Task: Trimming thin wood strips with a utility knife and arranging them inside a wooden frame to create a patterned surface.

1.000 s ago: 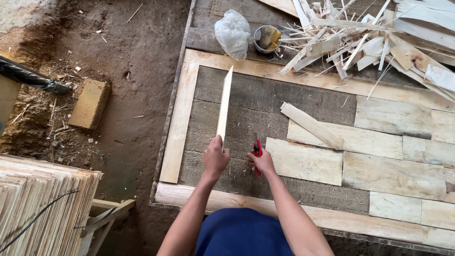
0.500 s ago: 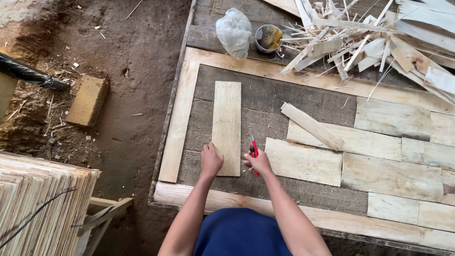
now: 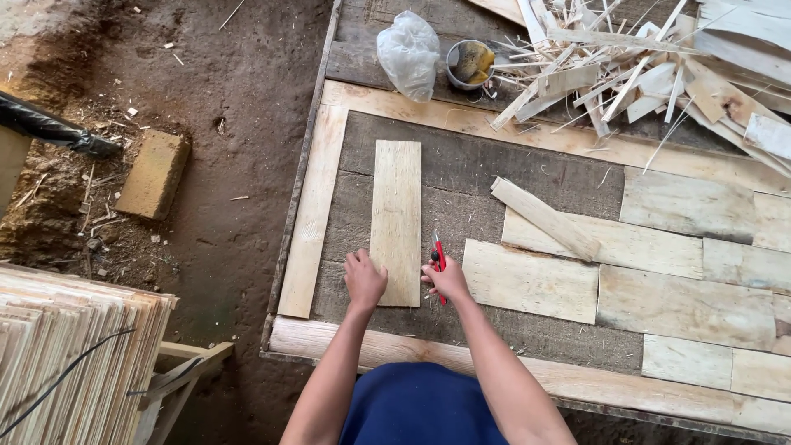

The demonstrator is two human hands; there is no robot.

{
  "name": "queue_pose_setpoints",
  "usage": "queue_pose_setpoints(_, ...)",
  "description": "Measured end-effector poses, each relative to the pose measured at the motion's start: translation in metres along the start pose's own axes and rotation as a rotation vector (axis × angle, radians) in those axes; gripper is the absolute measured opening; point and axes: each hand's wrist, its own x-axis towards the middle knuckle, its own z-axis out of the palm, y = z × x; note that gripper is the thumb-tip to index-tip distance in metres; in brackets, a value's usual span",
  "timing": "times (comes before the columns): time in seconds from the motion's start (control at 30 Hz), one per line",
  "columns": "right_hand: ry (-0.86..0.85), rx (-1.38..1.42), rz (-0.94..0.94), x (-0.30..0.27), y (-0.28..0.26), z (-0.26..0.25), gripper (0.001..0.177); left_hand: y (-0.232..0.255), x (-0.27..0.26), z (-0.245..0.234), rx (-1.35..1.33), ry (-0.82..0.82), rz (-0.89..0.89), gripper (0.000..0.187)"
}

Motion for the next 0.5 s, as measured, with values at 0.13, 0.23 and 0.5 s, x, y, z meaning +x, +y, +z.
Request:
queue_pose_setpoints(0.13,0.012,0.016,-0.001,0.001,-0.002,0.001,0.035,-0.02,0.014,0.032,-0.1,-0.04,0.034,0.043)
queue_pose_setpoints(0.23,0.027,-0.002,0.011,0.004,-0.001,0.0,0.034,-0.016,0.009,0.025,-0.109,-0.061,0.043,0.044)
queue_pose_setpoints(0.5,0.062,-0.154,0.016,0.005,-0.021,-0.01,0.034,-0.01,0.011,0.016,-0.131,-0.019,0.107,0.049)
